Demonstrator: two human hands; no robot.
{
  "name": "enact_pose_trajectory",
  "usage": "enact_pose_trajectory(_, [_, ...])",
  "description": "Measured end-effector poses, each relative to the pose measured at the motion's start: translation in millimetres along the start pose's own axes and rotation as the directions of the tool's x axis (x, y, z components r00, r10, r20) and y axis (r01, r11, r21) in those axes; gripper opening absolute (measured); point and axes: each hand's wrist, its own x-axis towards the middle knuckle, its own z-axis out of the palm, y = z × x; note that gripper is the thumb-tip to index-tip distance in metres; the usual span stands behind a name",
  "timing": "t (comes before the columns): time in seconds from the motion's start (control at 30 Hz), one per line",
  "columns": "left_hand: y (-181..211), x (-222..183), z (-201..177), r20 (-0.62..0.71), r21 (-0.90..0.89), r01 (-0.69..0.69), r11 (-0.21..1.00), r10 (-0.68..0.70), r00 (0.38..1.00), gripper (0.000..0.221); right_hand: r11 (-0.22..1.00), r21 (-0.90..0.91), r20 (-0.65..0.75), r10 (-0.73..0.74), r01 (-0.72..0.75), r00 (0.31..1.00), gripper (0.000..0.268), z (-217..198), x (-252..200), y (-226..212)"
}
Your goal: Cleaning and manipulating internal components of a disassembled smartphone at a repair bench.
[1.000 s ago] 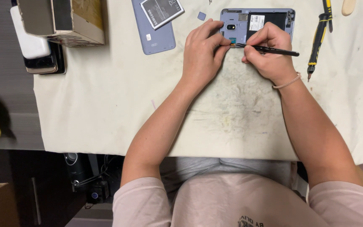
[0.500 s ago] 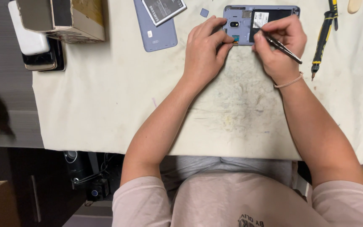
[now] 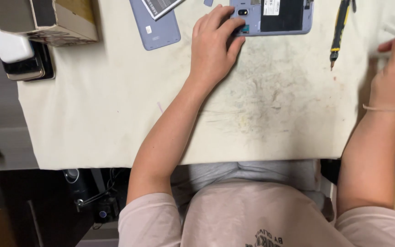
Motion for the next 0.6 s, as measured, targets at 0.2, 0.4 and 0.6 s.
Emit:
enact_pose_trajectory(0.2, [7.3,1.2,-4.0,0.004,0.042,-0.016,0.999,0.016,1.0,0.039,0.931,-0.282,-0.054,0.225,-0.231,0.973,0.042,-63.2,-45.2,48.7])
enact_pose_trajectory(0.4, [10.3,-1.3,-1.2,0.173,0.214,-0.037,0.976,0.0,0.985,0.055,0.627,-0.636,-0.062,0.54,-0.45,0.839,0.059,-72.8,-45.1,-3.4])
enact_pose_trajectory(0.6, [34.0,-20.1,22.3,0.135,0.505,-0.121,0.855,0.061,0.989,0.081,0.454,-0.774,-0.079,0.623,-0.442,0.778,0.075,-67.4,-20.6,-42.4])
